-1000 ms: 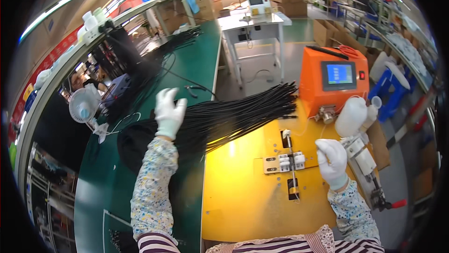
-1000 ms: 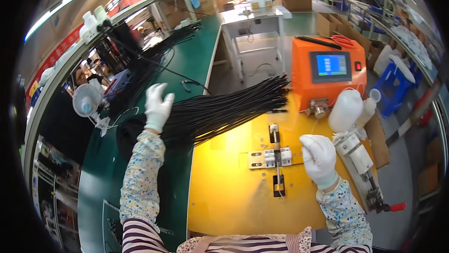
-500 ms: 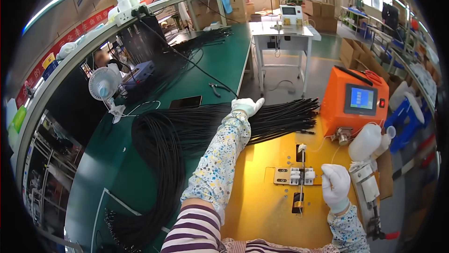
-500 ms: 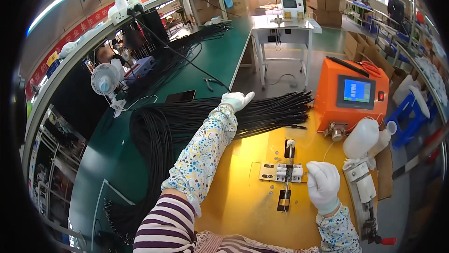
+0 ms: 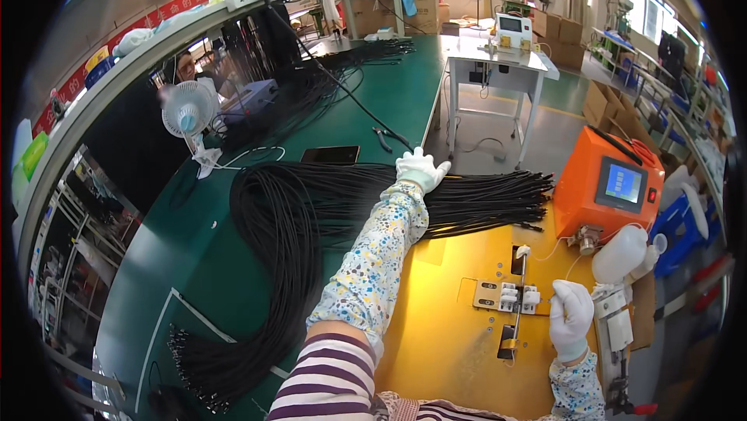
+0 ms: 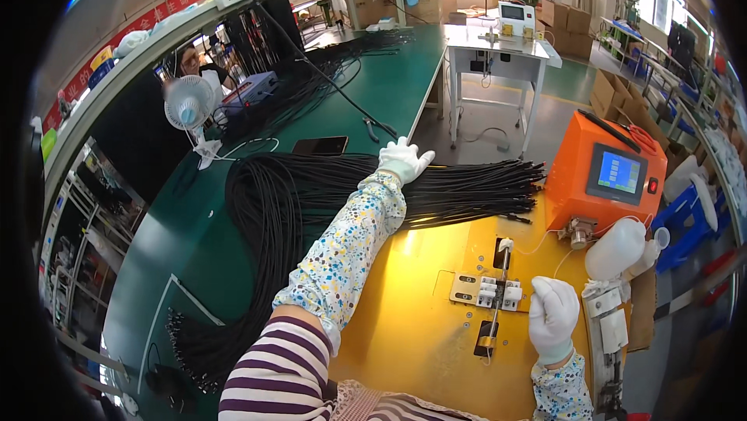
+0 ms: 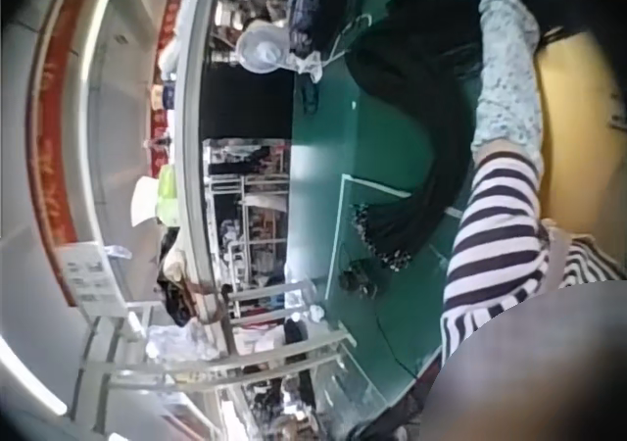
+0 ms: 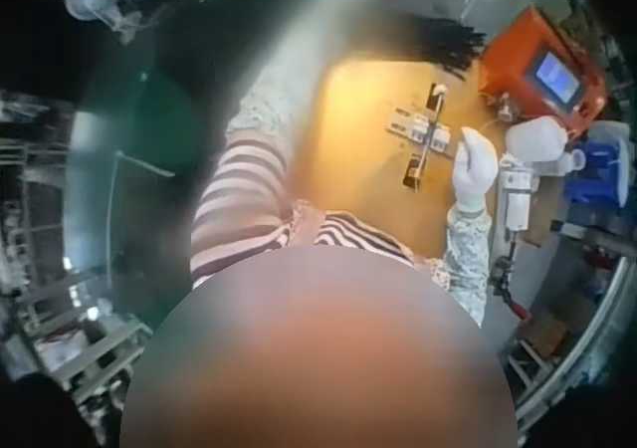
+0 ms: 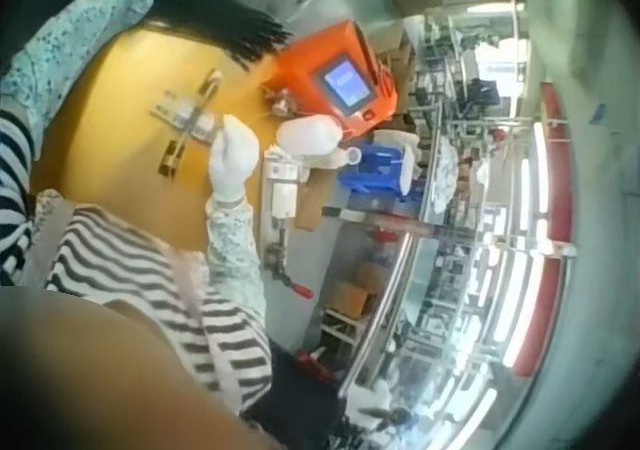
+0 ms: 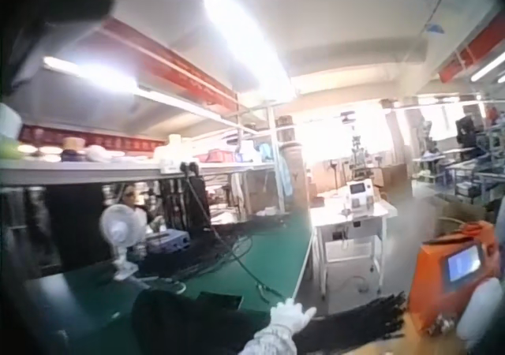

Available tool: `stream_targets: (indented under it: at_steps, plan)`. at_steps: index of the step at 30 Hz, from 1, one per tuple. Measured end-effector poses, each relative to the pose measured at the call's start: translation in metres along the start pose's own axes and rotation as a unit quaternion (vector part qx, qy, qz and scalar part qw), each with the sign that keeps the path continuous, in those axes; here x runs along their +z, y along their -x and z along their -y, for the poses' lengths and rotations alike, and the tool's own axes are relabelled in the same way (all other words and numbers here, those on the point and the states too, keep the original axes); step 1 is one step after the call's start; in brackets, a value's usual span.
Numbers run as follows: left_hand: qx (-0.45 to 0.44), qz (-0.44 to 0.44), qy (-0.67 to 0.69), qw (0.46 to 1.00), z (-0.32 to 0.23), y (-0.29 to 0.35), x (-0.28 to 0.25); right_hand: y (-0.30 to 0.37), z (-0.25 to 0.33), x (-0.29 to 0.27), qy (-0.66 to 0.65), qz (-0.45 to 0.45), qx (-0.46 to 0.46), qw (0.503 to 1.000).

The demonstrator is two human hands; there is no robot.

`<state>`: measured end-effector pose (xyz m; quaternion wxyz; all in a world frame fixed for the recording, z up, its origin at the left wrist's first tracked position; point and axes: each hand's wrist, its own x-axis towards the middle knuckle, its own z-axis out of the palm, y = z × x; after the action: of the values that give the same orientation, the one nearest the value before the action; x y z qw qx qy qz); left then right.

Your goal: Assembling multiple wires into a connector jig on a production line.

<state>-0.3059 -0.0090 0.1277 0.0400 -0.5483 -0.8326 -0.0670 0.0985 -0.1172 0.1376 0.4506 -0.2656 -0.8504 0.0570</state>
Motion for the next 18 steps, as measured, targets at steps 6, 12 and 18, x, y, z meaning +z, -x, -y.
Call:
stream_targets:
  at_steps: [6, 12, 18]
  plan:
    - [-0.017, -0.039, 0.059, 0.997, 0.018, 0.02, 0.003, -0.017, -0.008, 0.0, -0.004, -0.003, -0.002, 1.0]
    - [0.014, 0.016, 0.127, 0.992, 0.005, 0.046, -0.004, -0.115, -0.017, 0.02, 0.078, 0.172, -0.078, 0.979]
    - [0.154, 0.117, 0.082, 0.978, 0.013, 0.102, -0.042, -0.15, -0.034, 0.11, 0.308, 0.368, -0.162, 0.862]
